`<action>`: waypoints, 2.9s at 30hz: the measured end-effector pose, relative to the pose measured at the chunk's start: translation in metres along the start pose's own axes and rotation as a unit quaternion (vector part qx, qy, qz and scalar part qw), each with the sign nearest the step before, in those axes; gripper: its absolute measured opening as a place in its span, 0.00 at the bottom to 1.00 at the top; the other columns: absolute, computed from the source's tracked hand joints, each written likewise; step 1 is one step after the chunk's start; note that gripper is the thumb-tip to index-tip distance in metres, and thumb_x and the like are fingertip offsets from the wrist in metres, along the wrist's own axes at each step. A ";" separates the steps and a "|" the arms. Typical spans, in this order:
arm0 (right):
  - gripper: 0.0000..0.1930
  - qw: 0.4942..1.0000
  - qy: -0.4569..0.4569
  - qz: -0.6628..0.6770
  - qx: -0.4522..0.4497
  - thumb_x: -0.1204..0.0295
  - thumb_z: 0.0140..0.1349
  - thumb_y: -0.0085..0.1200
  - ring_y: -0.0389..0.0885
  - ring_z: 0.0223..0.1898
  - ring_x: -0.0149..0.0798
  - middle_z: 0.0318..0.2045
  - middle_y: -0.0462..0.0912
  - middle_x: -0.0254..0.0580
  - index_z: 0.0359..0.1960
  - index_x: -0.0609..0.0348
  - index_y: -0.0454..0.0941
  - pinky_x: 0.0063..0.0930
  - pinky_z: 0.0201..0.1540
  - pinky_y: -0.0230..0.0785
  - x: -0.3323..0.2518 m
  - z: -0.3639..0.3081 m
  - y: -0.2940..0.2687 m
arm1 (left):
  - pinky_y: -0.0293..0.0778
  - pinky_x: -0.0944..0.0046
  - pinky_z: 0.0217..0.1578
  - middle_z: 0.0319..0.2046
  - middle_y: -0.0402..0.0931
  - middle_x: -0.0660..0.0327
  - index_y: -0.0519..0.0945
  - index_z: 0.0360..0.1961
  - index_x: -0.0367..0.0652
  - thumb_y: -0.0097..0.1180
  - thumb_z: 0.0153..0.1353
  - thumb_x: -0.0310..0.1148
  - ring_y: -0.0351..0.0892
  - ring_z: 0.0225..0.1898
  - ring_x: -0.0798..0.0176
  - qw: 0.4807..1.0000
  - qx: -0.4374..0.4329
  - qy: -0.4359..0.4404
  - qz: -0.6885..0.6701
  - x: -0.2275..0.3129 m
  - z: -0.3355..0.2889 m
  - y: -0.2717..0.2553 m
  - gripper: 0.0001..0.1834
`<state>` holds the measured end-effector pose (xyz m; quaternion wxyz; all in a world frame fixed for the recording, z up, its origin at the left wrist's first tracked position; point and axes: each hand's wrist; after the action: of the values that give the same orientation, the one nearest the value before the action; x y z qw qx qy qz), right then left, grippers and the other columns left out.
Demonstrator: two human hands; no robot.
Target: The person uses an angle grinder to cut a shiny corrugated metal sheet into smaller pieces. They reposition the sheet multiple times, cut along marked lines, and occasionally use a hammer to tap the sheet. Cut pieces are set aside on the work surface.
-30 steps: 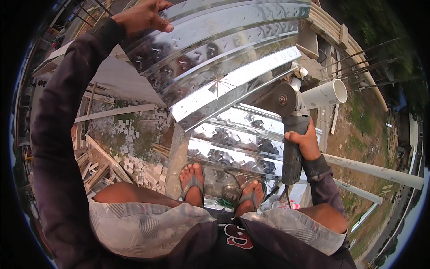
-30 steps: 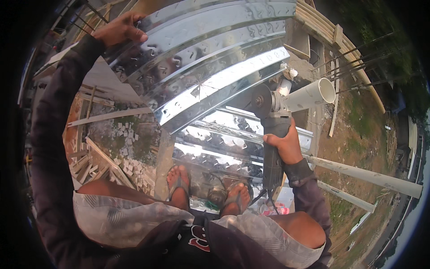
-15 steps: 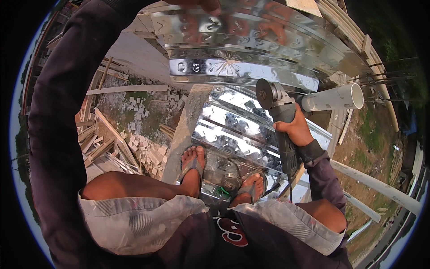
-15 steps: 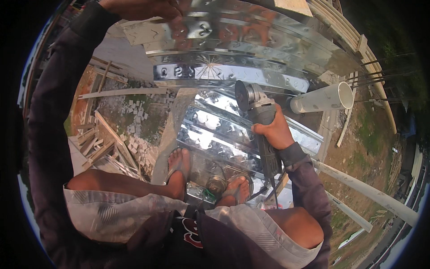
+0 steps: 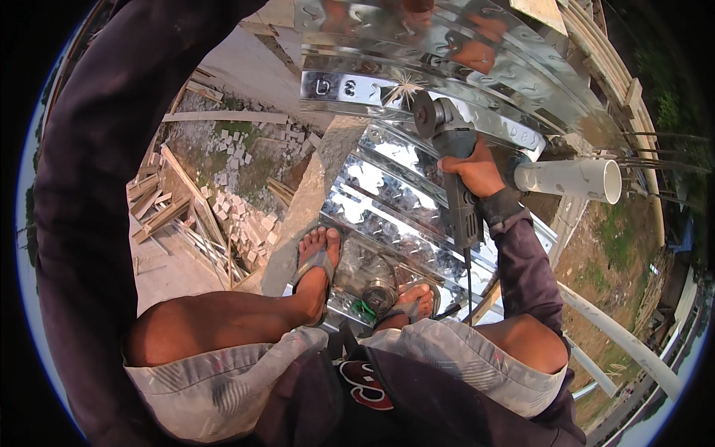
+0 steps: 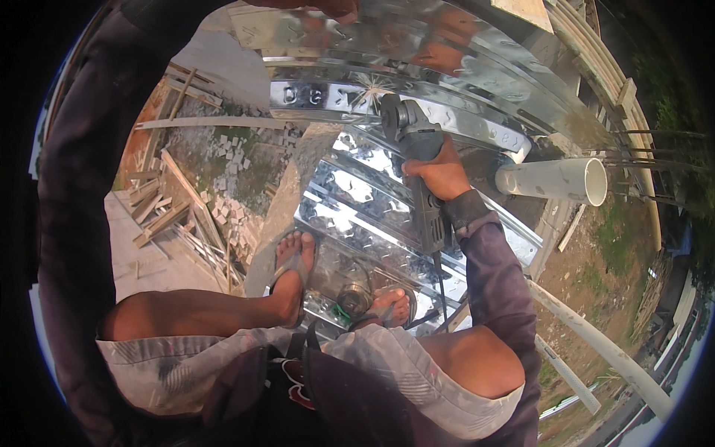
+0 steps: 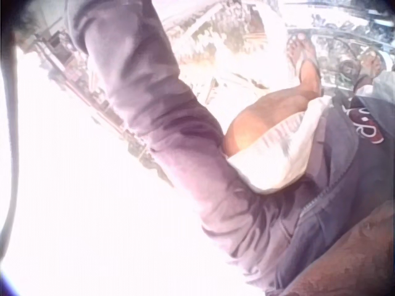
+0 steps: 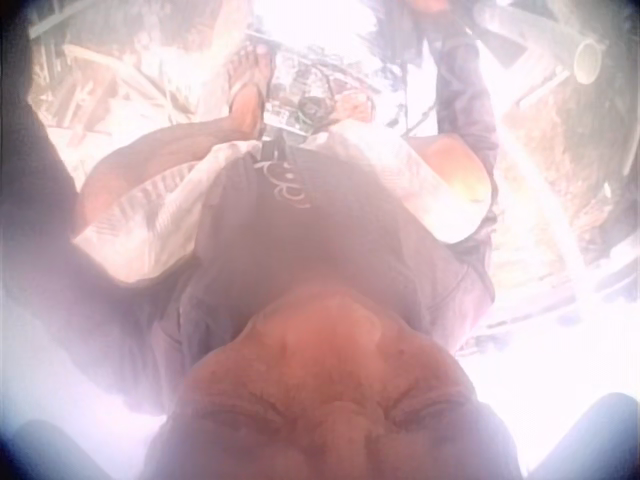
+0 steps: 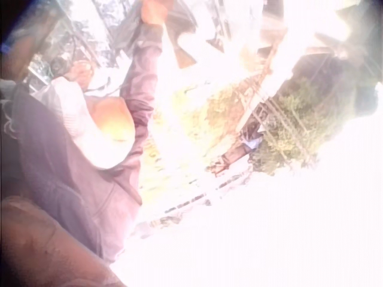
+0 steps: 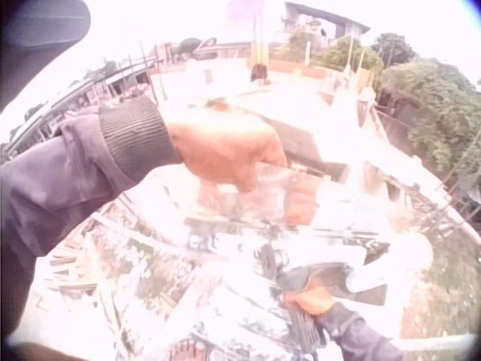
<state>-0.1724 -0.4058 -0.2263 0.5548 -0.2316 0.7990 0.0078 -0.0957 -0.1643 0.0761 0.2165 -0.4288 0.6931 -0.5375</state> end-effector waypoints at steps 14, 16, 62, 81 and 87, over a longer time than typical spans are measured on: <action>0.46 0.999 0.004 -0.034 -0.011 0.69 0.41 0.75 0.81 0.47 0.44 0.49 0.80 0.53 0.62 0.73 0.62 0.34 0.51 0.77 0.014 0.018 0.001 | 0.82 0.60 0.35 0.38 0.83 0.47 0.81 0.52 0.30 0.50 0.58 0.15 0.82 0.34 0.58 0.999 -0.014 0.024 -0.031 -0.002 -0.004 0.001 0.20; 0.46 0.999 -0.002 -0.034 -0.018 0.70 0.42 0.75 0.81 0.48 0.44 0.49 0.80 0.53 0.62 0.74 0.62 0.34 0.51 0.77 0.013 0.018 0.002 | 0.82 0.60 0.37 0.39 0.83 0.47 0.81 0.53 0.31 0.49 0.58 0.15 0.82 0.36 0.57 0.999 -0.011 0.042 -0.029 -0.003 -0.005 0.003 0.21; 0.42 0.999 0.003 0.035 0.019 0.72 0.45 0.73 0.82 0.45 0.42 0.46 0.81 0.50 0.61 0.71 0.63 0.34 0.49 0.77 0.021 -0.007 0.005 | 0.81 0.54 0.46 0.45 0.84 0.43 0.81 0.54 0.33 0.56 0.58 0.21 0.85 0.45 0.48 0.997 0.045 0.068 -0.015 -0.020 0.018 0.008 0.20; 0.34 0.942 0.024 0.316 0.109 0.76 0.51 0.66 0.81 0.41 0.36 0.45 0.79 0.43 0.60 0.65 0.65 0.32 0.44 0.78 0.023 -0.096 -0.008 | 0.77 0.59 0.40 0.36 0.85 0.51 0.80 0.48 0.28 0.67 0.59 0.29 0.84 0.39 0.61 0.991 0.088 0.041 -0.094 -0.080 0.010 0.028 0.19; 0.33 0.938 0.007 0.330 0.105 0.77 0.52 0.64 0.83 0.37 0.39 0.44 0.79 0.45 0.60 0.65 0.64 0.34 0.40 0.81 0.007 -0.103 -0.011 | 0.75 0.65 0.44 0.42 0.85 0.55 0.79 0.51 0.30 0.73 0.58 0.37 0.82 0.41 0.66 0.969 0.185 -0.136 -0.087 -0.109 -0.038 0.036 0.26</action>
<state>-0.2611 -0.4460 -0.1905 0.5363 0.1047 0.8309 0.1054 -0.0794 -0.0512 0.0380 0.3367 -0.5086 0.5058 -0.6100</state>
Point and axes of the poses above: each hand's wrist, its own z-axis towards the middle knuckle, its own y-axis out of the palm, x = y × z
